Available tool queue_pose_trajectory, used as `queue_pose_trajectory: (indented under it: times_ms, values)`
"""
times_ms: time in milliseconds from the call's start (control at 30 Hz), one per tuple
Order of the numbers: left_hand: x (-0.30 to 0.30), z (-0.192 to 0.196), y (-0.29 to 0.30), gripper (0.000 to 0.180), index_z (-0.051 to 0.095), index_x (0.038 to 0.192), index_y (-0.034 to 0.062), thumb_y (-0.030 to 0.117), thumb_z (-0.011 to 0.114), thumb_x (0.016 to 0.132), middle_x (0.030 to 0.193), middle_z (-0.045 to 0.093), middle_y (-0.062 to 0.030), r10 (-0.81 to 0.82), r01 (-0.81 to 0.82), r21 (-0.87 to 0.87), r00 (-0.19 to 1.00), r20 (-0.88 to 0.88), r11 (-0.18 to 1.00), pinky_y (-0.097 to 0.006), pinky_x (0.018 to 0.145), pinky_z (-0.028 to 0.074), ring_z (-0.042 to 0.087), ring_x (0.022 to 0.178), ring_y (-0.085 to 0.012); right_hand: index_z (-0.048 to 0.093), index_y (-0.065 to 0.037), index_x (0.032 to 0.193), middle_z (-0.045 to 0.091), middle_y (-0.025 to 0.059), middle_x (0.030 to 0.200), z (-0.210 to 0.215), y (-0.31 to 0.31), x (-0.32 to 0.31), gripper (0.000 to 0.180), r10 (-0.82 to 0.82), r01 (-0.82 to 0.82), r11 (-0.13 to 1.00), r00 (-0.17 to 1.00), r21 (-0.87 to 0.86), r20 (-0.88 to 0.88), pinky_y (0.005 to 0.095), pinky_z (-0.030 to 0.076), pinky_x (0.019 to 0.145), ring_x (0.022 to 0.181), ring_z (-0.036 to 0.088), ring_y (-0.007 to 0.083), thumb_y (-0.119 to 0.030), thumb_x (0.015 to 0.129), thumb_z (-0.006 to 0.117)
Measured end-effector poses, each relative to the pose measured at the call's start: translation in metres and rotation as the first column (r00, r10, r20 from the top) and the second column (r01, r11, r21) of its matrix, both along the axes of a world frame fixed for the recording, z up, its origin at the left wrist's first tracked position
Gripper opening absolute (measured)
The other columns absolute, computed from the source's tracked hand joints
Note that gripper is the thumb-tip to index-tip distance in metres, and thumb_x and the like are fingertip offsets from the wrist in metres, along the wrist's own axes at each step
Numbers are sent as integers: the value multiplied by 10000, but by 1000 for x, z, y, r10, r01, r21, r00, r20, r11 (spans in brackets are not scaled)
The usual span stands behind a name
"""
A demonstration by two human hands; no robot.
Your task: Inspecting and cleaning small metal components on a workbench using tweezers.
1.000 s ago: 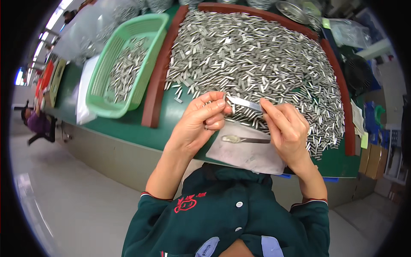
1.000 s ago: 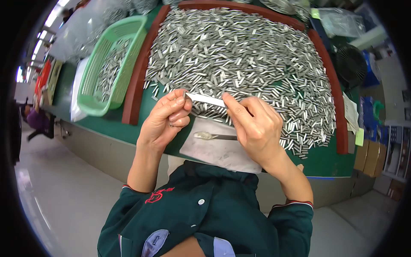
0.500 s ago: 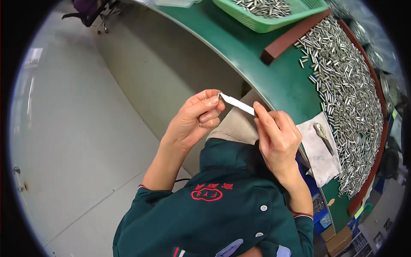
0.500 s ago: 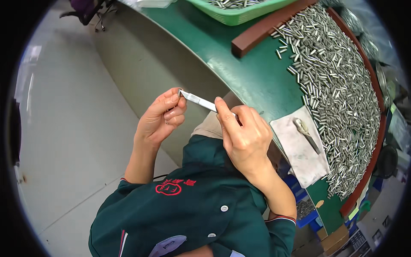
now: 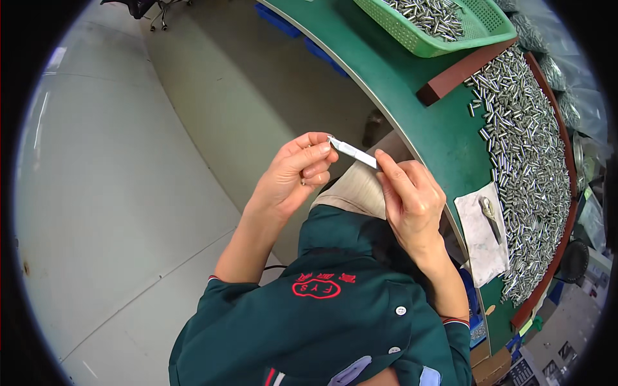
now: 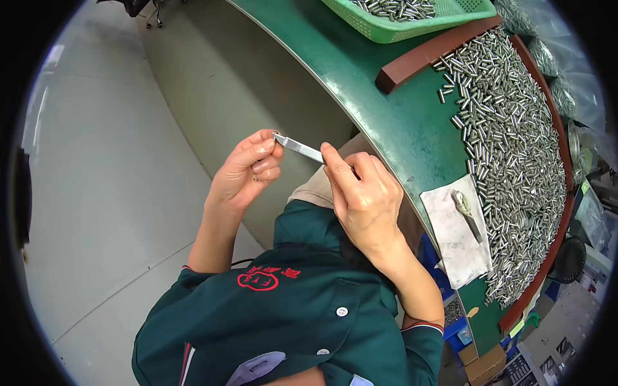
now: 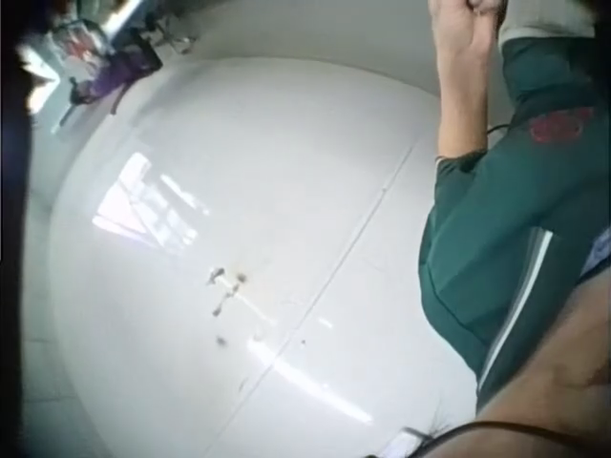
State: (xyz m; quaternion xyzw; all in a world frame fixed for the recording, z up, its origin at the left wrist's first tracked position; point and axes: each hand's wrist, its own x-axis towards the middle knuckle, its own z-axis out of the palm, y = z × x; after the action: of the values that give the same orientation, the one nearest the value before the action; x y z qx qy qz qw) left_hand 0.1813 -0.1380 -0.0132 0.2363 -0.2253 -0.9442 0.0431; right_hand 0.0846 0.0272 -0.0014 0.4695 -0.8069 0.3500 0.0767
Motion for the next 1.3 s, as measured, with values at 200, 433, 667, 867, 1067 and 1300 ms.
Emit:
queue_pose_trajectory:
  times_ms: [200,433,667,867,1067,1300]
  values:
    - [-3,-1,-2,118,505,878,2,26,558,775,734,542,-82,89,-77,-165,994,63,983,-165,433,262,326,487,-25,608,-109,967,464,25,618,0,-4,-5,316,15,-15,1000,1000,16,-11,281,390,468,525,467,162,-56,658,646]
    - [0,-2,-5,104,509,847,8,8,571,763,724,527,-48,104,-95,-241,994,24,966,-172,438,250,337,504,-28,607,-102,966,459,25,611,3,-8,-4,307,35,-35,999,999,30,-7,278,392,465,522,468,159,-60,664,643]
    - [2,-2,-6,105,512,810,23,-8,589,745,699,510,-18,154,-143,-311,988,11,940,-175,443,250,340,513,-34,610,-59,961,497,66,618,10,-14,-3,308,57,-59,997,997,40,47,286,396,479,528,487,190,14,662,629]
    - [2,-2,-9,109,513,815,25,-11,589,745,688,509,-19,165,-149,-338,986,21,929,-175,444,248,337,505,-35,607,-61,966,495,69,618,12,-18,-5,309,55,-57,998,997,32,58,291,396,478,525,486,195,15,667,624]
    - [1,-1,-12,79,523,843,18,17,562,775,711,522,-35,152,-140,-248,988,31,959,-168,436,251,320,488,-24,601,-99,965,469,32,621,8,-15,-6,288,32,-34,998,999,46,33,294,402,478,541,485,175,-61,680,631]
    - [1,-5,-12,111,518,851,3,113,509,835,706,505,-33,93,-94,-78,996,-16,993,-165,430,251,318,493,-23,601,-96,966,465,34,615,10,-13,-7,288,23,-24,999,999,23,48,296,401,482,539,480,179,-60,682,630]
